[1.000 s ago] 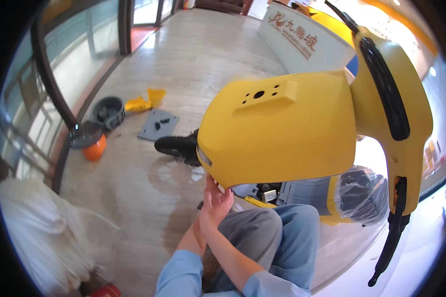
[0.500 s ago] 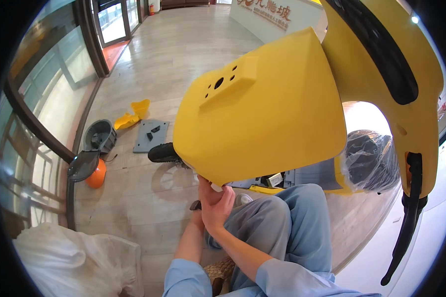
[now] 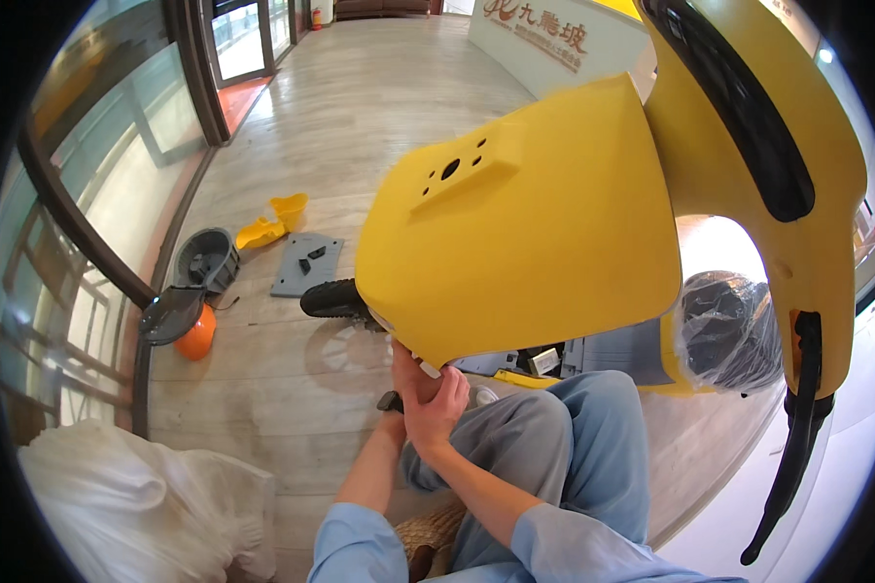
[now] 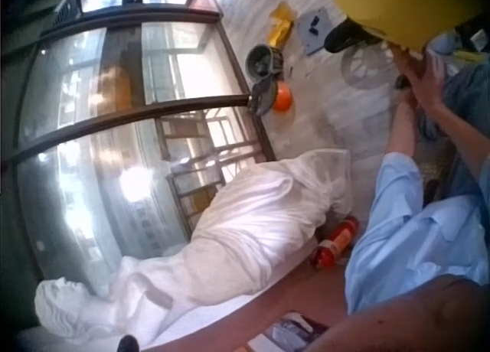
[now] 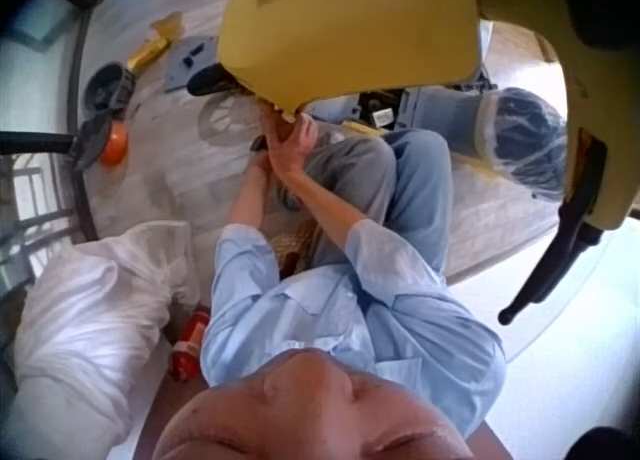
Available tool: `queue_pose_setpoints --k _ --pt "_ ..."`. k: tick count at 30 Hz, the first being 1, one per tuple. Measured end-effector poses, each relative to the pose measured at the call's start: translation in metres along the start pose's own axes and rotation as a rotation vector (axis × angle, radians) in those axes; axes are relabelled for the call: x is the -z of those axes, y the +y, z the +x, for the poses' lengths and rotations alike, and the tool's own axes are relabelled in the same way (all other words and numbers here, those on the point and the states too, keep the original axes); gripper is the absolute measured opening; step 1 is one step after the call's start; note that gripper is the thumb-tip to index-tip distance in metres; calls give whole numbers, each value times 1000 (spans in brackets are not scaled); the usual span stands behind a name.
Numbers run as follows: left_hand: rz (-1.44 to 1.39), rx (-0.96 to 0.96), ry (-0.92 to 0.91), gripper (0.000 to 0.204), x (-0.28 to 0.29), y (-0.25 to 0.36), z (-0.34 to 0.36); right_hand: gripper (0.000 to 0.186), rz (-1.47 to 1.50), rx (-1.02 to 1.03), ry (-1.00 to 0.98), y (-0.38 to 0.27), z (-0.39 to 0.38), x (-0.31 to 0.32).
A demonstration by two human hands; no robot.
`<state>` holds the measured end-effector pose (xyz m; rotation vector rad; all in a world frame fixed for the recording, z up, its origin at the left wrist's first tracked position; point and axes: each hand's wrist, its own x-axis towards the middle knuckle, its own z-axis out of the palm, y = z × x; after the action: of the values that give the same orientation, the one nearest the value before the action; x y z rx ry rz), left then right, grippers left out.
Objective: Using a power drill and hands to disassemble or repair panels on an electric scooter.
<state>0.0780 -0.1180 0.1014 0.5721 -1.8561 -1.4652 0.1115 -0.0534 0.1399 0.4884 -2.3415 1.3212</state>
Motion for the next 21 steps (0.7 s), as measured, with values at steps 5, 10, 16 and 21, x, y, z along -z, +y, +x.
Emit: queue_pose_setpoints --k 5,10,16,21 --pt "21 85 -50 90 2 -3 2 47 36 -22 -85 -1 7 13" --pt "-28 44 -50 92 0 -8 2 53 89 -162 -326 -18 17 39" --pt "-82 33 -57 97 -1 -14 -2 67 -209 61 -642 31 49 81" --pt "-77 32 -62 94 -1 -10 -4 81 -481 177 -617 75 66 45"
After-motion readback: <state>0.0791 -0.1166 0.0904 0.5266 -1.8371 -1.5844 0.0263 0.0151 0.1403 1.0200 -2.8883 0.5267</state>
